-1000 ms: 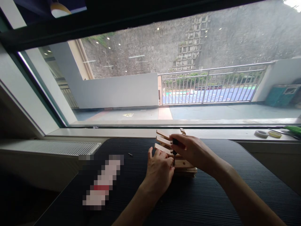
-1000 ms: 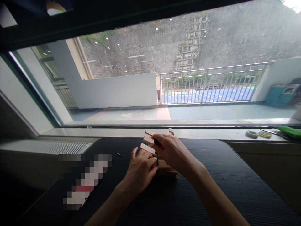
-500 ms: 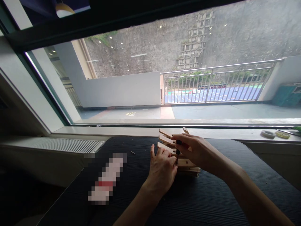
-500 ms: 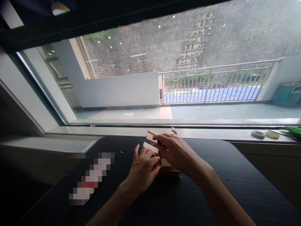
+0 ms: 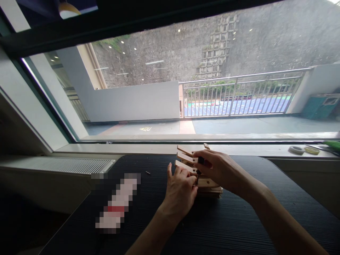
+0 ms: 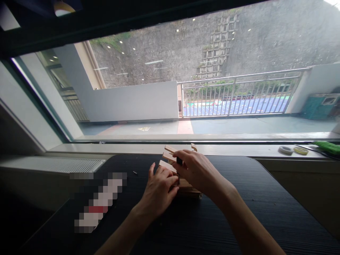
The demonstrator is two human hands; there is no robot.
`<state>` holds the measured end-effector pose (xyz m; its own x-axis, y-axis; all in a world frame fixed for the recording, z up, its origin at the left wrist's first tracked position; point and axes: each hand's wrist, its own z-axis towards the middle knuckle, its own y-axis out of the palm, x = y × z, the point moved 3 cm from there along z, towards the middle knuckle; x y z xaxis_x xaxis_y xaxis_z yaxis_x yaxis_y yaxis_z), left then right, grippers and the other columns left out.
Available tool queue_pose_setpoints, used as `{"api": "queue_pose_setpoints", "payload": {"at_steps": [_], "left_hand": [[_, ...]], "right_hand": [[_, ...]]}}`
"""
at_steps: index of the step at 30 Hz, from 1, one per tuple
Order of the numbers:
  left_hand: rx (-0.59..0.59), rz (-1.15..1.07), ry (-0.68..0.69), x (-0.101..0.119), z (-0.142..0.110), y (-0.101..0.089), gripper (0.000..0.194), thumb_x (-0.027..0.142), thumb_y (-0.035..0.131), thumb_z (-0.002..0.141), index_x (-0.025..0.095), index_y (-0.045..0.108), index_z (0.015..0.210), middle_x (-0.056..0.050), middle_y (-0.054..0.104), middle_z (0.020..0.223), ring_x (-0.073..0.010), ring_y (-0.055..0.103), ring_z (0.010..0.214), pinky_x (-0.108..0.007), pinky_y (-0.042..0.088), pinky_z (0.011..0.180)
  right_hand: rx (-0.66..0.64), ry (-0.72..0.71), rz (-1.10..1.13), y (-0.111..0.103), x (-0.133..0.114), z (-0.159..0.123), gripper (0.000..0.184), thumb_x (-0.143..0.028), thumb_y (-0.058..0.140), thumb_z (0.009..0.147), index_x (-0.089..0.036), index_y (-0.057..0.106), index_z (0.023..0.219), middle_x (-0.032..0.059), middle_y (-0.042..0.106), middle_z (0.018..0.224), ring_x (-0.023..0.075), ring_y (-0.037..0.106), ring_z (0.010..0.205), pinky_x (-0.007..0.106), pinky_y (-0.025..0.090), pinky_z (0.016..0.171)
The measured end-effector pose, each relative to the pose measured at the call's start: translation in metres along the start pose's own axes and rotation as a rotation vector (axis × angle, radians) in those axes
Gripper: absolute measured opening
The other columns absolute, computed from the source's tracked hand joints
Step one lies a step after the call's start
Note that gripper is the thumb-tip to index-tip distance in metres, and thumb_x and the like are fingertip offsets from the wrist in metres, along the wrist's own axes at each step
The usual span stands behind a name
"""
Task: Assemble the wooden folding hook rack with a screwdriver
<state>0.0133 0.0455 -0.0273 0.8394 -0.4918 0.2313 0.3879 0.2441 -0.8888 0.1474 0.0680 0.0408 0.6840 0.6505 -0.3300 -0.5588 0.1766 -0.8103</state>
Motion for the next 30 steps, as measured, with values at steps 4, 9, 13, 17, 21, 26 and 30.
{"api": "queue_pose_setpoints", "payload": {"at_steps": [4, 9, 13, 17, 21, 26, 30], "left_hand": [[0.003, 0.004, 0.002, 0.0, 0.0, 0.0, 0.01, 0.026, 0.056, 0.081, 0.025, 0.063, 0.088, -0.002, 0.059, 0.1, -0.0232, 0.045, 0.109, -0.058, 0.007, 0.109], [0.013, 0.02, 0.004, -0.001, 0.0, 0.001, 0.01, 0.026, 0.057, 0.08, 0.024, 0.063, 0.089, -0.002, 0.058, 0.101, -0.0235, 0.044, 0.11, -0.058, 0.006, 0.109], [0.021, 0.017, 0.013, 0.0, 0.0, 0.001, 0.01, 0.025, 0.058, 0.08, 0.024, 0.063, 0.089, -0.001, 0.058, 0.101, -0.0225, 0.045, 0.108, -0.057, 0.006, 0.109], [0.014, 0.02, 0.01, 0.0, 0.0, 0.001, 0.012, 0.025, 0.058, 0.08, 0.025, 0.062, 0.091, -0.001, 0.059, 0.1, -0.0228, 0.045, 0.108, -0.057, 0.006, 0.109], [0.006, 0.02, 0.012, 0.0, 0.0, 0.001, 0.012, 0.026, 0.058, 0.081, 0.025, 0.063, 0.091, -0.002, 0.059, 0.1, -0.0237, 0.045, 0.109, -0.058, 0.007, 0.109], [0.022, 0.008, 0.014, 0.0, 0.0, 0.001, 0.012, 0.025, 0.058, 0.08, 0.025, 0.062, 0.091, -0.001, 0.059, 0.101, -0.0229, 0.045, 0.108, -0.058, 0.007, 0.109], [0.031, 0.015, 0.012, 0.0, -0.001, 0.002, 0.011, 0.027, 0.058, 0.081, 0.025, 0.062, 0.09, -0.001, 0.059, 0.099, -0.0232, 0.045, 0.108, -0.058, 0.007, 0.109]], "right_hand": [[-0.017, -0.009, 0.101, -0.007, -0.003, -0.004, 0.026, -0.021, 0.048, 0.084, -0.023, 0.063, 0.106, 0.0034, 0.066, 0.095, 0.0139, 0.059, 0.075, 0.024, 0.044, 0.066], [-0.028, -0.032, 0.13, -0.006, -0.003, -0.003, 0.022, -0.019, 0.048, 0.085, -0.023, 0.065, 0.1, 0.0024, 0.066, 0.094, 0.0132, 0.058, 0.077, 0.024, 0.044, 0.07], [-0.012, -0.039, 0.106, -0.003, 0.0, -0.001, 0.02, -0.025, 0.05, 0.086, -0.022, 0.065, 0.099, 0.0027, 0.065, 0.089, 0.0122, 0.056, 0.071, 0.024, 0.043, 0.067], [0.016, -0.032, 0.059, 0.001, 0.002, 0.001, 0.021, -0.03, 0.051, 0.087, -0.021, 0.065, 0.099, 0.0027, 0.063, 0.083, 0.012, 0.055, 0.068, 0.023, 0.041, 0.064], [0.03, -0.015, 0.048, 0.003, 0.004, 0.001, 0.021, -0.028, 0.051, 0.086, -0.021, 0.065, 0.1, 0.0025, 0.063, 0.085, 0.0116, 0.054, 0.067, 0.023, 0.041, 0.061], [0.0, -0.056, 0.095, -0.004, -0.001, -0.002, 0.026, -0.021, 0.049, 0.085, -0.023, 0.064, 0.106, 0.0028, 0.064, 0.095, 0.0118, 0.057, 0.072, 0.024, 0.043, 0.068], [-0.013, -0.053, 0.113, -0.008, -0.001, -0.002, 0.027, -0.018, 0.048, 0.085, -0.022, 0.065, 0.105, 0.0026, 0.065, 0.094, 0.0123, 0.057, 0.075, 0.024, 0.043, 0.069]]}}
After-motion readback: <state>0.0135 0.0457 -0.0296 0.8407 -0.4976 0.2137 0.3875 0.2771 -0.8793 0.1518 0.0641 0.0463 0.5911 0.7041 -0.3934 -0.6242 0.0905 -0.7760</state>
